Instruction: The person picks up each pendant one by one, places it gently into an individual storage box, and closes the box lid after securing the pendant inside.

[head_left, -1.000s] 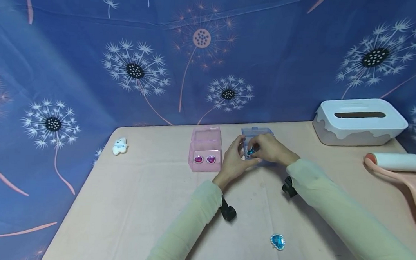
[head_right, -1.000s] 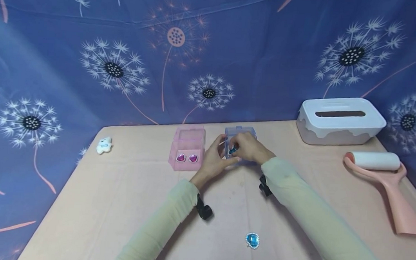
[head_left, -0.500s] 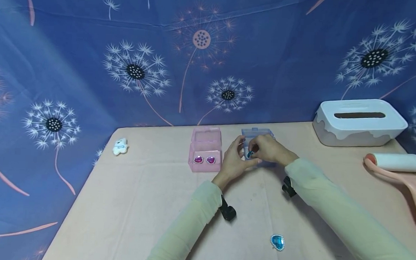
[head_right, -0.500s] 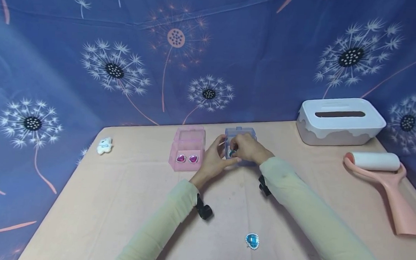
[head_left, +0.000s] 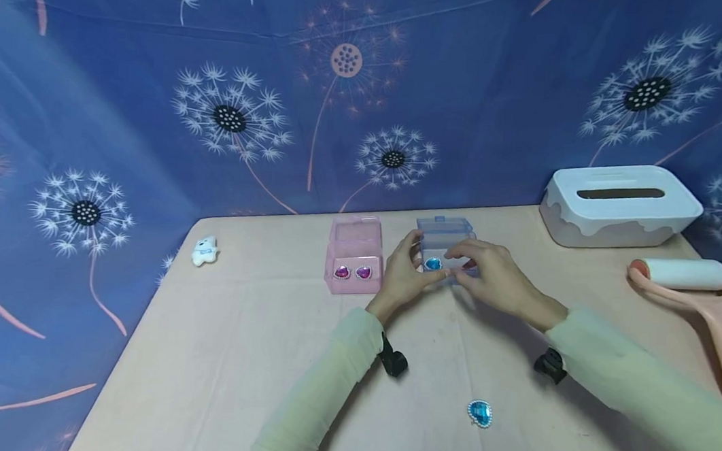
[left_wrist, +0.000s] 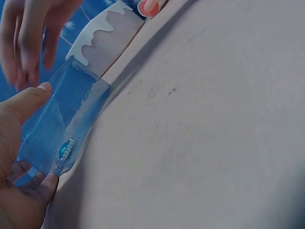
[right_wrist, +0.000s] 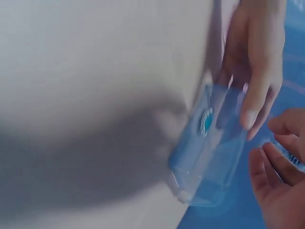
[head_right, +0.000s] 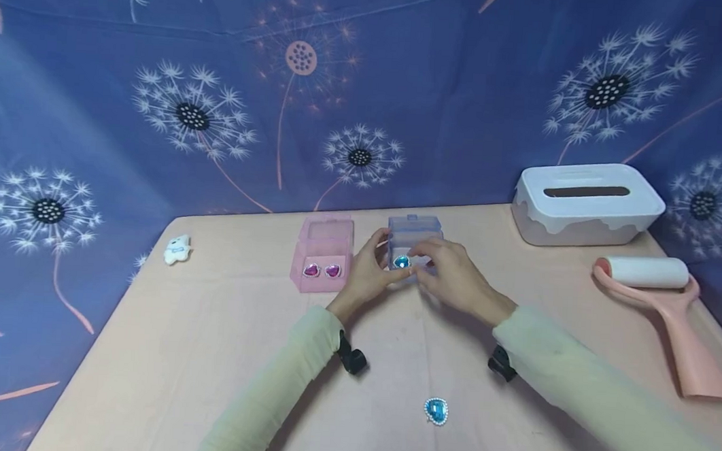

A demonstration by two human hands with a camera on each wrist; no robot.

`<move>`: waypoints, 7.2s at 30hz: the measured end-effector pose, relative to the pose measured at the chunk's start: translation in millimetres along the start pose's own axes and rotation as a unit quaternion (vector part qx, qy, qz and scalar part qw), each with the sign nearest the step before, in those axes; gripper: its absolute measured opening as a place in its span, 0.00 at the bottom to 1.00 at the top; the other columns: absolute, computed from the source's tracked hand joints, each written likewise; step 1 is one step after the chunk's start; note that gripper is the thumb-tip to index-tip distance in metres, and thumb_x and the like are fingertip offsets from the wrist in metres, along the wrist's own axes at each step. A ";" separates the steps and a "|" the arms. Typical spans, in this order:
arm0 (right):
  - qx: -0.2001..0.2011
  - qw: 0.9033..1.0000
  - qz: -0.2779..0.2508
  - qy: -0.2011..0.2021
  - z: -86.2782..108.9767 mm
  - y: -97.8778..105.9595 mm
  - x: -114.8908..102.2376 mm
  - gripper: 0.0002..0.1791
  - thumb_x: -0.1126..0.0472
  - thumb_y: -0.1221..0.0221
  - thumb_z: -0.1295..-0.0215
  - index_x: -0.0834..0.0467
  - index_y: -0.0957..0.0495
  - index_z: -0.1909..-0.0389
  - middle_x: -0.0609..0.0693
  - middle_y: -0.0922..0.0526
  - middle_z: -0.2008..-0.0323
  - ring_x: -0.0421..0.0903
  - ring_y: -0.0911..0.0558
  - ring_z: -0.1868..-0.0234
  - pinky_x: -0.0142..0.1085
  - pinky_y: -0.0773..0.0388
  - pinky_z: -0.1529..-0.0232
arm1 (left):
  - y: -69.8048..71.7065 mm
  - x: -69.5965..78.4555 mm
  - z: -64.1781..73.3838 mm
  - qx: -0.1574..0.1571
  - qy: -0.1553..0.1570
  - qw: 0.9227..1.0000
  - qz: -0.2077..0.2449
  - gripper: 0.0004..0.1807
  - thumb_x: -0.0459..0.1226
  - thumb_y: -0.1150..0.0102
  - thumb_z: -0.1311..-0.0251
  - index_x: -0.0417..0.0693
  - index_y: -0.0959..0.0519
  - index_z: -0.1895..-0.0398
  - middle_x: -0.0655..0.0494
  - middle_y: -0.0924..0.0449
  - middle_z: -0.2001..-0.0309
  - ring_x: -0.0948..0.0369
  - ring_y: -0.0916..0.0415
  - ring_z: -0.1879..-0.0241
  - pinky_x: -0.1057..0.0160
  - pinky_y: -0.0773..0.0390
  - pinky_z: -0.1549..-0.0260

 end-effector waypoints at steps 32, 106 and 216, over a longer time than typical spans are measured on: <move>-0.049 0.989 -0.030 0.138 163.7 -37.1 -60.9 0.16 0.66 0.29 0.50 0.46 0.18 0.62 0.36 0.22 0.58 0.33 0.26 0.57 0.12 0.33 0.57 | 2.1 0.8 0.6 -0.003 0.012 0.999 0.047 0.50 0.32 0.23 0.57 0.41 0.41 0.29 0.41 0.32 0.34 0.49 0.28 0.37 0.60 0.22 0.42; -0.172 0.979 0.104 -0.039 -43.0 -22.0 47.9 0.14 0.66 0.30 0.49 0.61 0.16 0.60 0.56 0.13 0.61 0.55 0.16 0.59 0.51 0.19 0.55 | -0.7 -0.6 0.2 0.004 -0.003 1.000 0.022 0.50 0.36 0.23 0.55 0.42 0.42 0.29 0.42 0.32 0.33 0.51 0.30 0.35 0.66 0.25 0.40; -0.110 0.915 -0.325 -0.211 15.9 -22.4 90.4 0.34 0.54 0.43 0.30 0.59 0.44 0.29 0.68 0.47 0.28 0.66 0.37 0.31 0.45 0.20 0.44 | 0.1 -2.6 3.6 -0.005 -0.004 1.000 -0.004 0.45 0.37 0.27 0.49 0.50 0.40 0.28 0.50 0.31 0.37 0.58 0.27 0.38 0.72 0.26 0.41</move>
Point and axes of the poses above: each hand's wrist, its own z-axis away from the middle knuckle, its own y-axis out of the back of the hand, x = y × z, the point moved 7 cm from there along -z, towards the middle knuckle
